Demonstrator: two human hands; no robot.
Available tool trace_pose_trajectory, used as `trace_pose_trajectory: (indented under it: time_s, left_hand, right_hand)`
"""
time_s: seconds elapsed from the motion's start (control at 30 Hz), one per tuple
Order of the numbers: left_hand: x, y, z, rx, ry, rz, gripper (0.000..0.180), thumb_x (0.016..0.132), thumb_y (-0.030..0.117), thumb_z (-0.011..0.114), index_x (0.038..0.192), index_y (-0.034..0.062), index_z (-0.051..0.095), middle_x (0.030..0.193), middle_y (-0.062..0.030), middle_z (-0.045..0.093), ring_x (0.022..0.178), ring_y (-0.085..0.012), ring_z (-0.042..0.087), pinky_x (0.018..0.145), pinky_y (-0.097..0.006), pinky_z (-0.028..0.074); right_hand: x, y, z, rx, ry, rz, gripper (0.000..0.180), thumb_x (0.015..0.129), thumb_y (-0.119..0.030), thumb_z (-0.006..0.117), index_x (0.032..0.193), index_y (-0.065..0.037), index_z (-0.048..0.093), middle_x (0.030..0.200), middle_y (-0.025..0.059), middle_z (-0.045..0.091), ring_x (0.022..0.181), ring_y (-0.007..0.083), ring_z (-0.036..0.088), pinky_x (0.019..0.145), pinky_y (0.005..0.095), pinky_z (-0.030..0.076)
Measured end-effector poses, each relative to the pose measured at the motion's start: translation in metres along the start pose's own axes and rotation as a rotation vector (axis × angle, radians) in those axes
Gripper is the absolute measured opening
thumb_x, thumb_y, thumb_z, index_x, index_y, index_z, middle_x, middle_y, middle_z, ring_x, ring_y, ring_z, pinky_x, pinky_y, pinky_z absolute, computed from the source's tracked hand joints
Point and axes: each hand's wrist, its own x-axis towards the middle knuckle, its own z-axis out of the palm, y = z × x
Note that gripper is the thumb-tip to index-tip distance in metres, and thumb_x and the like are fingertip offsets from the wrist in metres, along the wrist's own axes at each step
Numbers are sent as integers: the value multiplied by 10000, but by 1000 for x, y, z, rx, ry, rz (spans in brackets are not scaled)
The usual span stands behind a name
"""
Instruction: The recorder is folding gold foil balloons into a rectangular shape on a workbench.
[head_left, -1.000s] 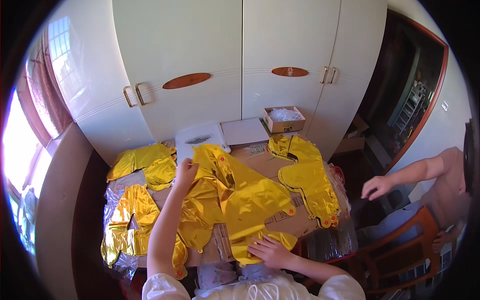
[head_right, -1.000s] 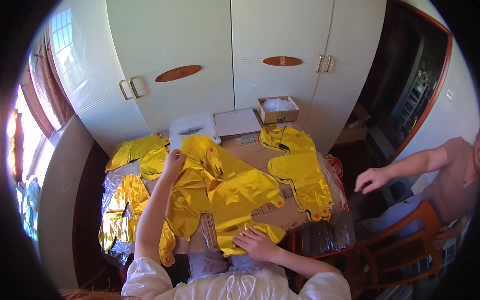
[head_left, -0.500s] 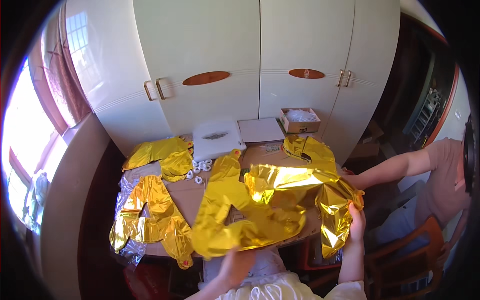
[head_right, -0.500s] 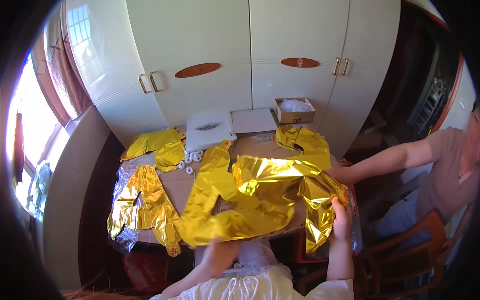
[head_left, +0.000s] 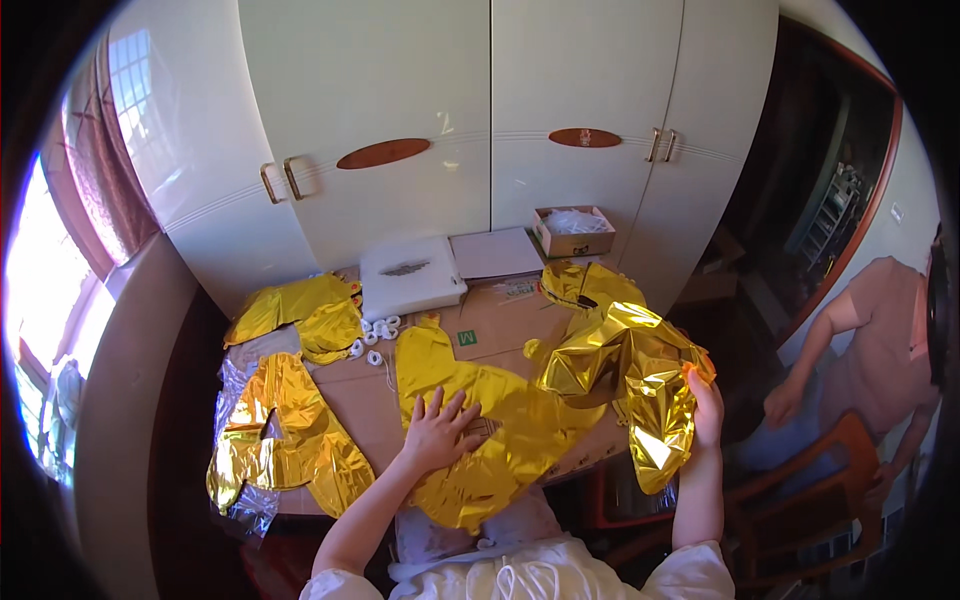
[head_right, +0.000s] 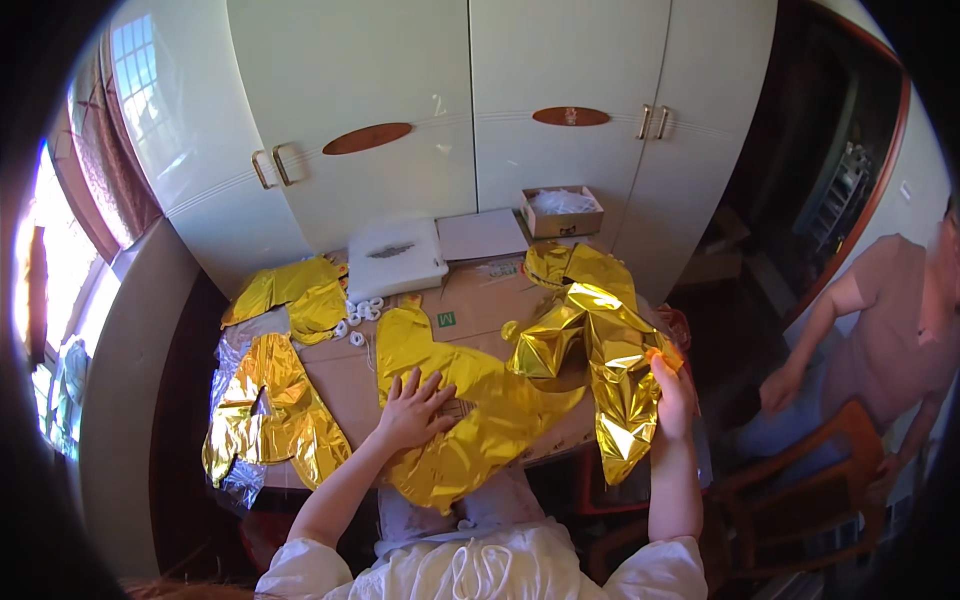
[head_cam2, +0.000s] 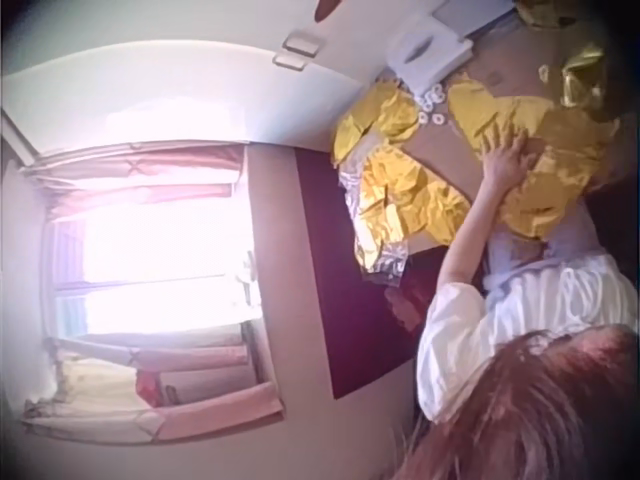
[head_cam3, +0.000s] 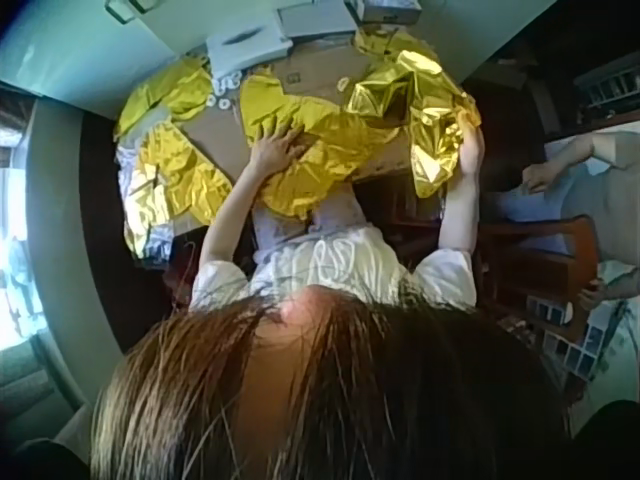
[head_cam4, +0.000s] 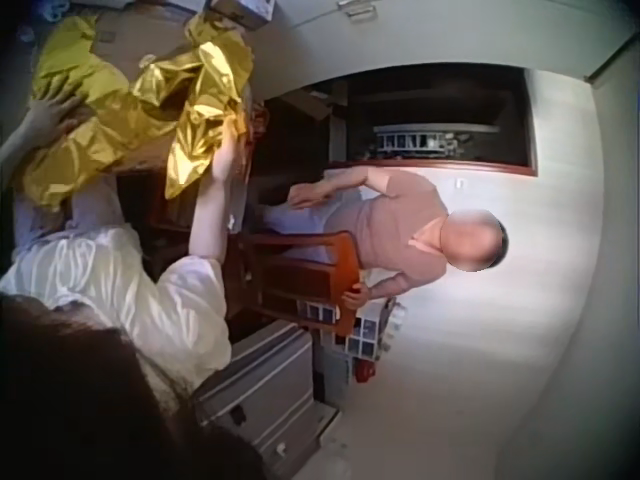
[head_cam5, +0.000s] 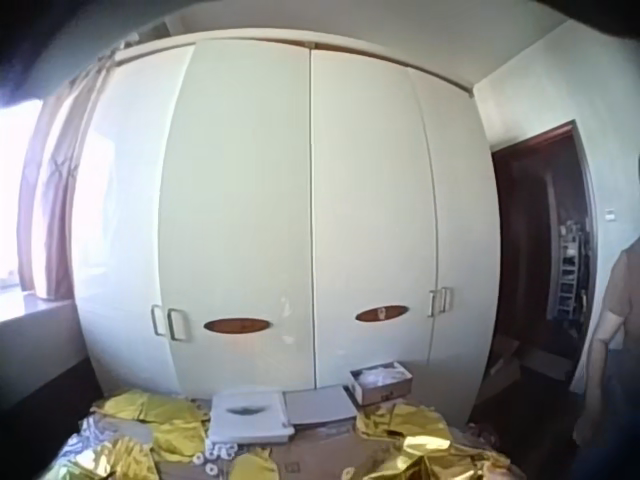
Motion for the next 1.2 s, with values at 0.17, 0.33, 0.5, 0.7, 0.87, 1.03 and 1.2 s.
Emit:
trace_pose_trajectory:
  time_s: [0.17, 0.33, 0.5, 0.7, 0.87, 1.03, 1.2]
  left_hand:
    - [42, 8, 19, -34, 79, -285, 619, 893, 548, 473, 1441, 270, 398, 1527, -101, 312, 1417, -430, 193, 1102, -654, 125]
    - [35, 58, 27, 4, 42, -278, 694, 838, 553, 554, 1443, 254, 393, 1516, -149, 305, 1379, -510, 202, 1031, -729, 175]
    - [33, 46, 8, 83, 55, -373, 559, 863, 449, 564, 1365, 213, 496, 1409, -121, 469, 1237, -413, 447, 903, -639, 362]
    - [41, -16, 6, 181, 151, -490, 480, 882, 373, 557, 1317, 170, 542, 1342, -132, 532, 1232, -392, 467, 931, -594, 363]
    - [57, -10, -3, -51, 161, -185, 472, 888, 375, 533, 1311, 166, 533, 1316, -150, 527, 1248, -414, 441, 977, -595, 336]
    - [85, 39, -1, -2, -54, 76, 651, 908, 567, 446, 1464, 241, 350, 1535, -118, 277, 1415, -436, 187, 1088, -674, 143]
    - [135, 60, 27, -43, -44, -62, 659, 924, 624, 362, 1482, 277, 318, 1559, -91, 247, 1431, -430, 153, 1078, -709, 97]
  right_hand:
    - [12, 6, 20, -7, -34, -42, 244, 943, -155, 550, 1105, 17, 613, 1120, 45, 611, 1047, 127, 553, 939, 271, 400]
    - [23, -24, 46, 95, -80, -18, 301, 956, -161, 522, 1207, 4, 549, 1135, 70, 610, 1047, 152, 572, 921, 292, 436]
    - [27, -40, 68, 174, -56, -2, 343, 959, -198, 520, 1238, 2, 526, 1151, 105, 614, 1023, 194, 608, 873, 321, 489]
    - [33, -27, 49, 108, -127, -12, 351, 963, -192, 510, 1247, 13, 523, 1161, 108, 613, 1033, 199, 605, 877, 326, 486]
    - [34, -25, 36, 113, -37, 4, 340, 960, -189, 518, 1228, 20, 535, 1131, 101, 621, 1018, 183, 606, 876, 308, 480]
    - [38, -28, 31, 124, 11, 3, 320, 956, -177, 525, 1200, 27, 554, 1113, 100, 625, 989, 180, 613, 853, 304, 486]
    - [47, -36, 51, 43, 3, -35, 305, 948, -176, 550, 1175, 25, 576, 1087, 85, 635, 954, 160, 618, 825, 289, 486]
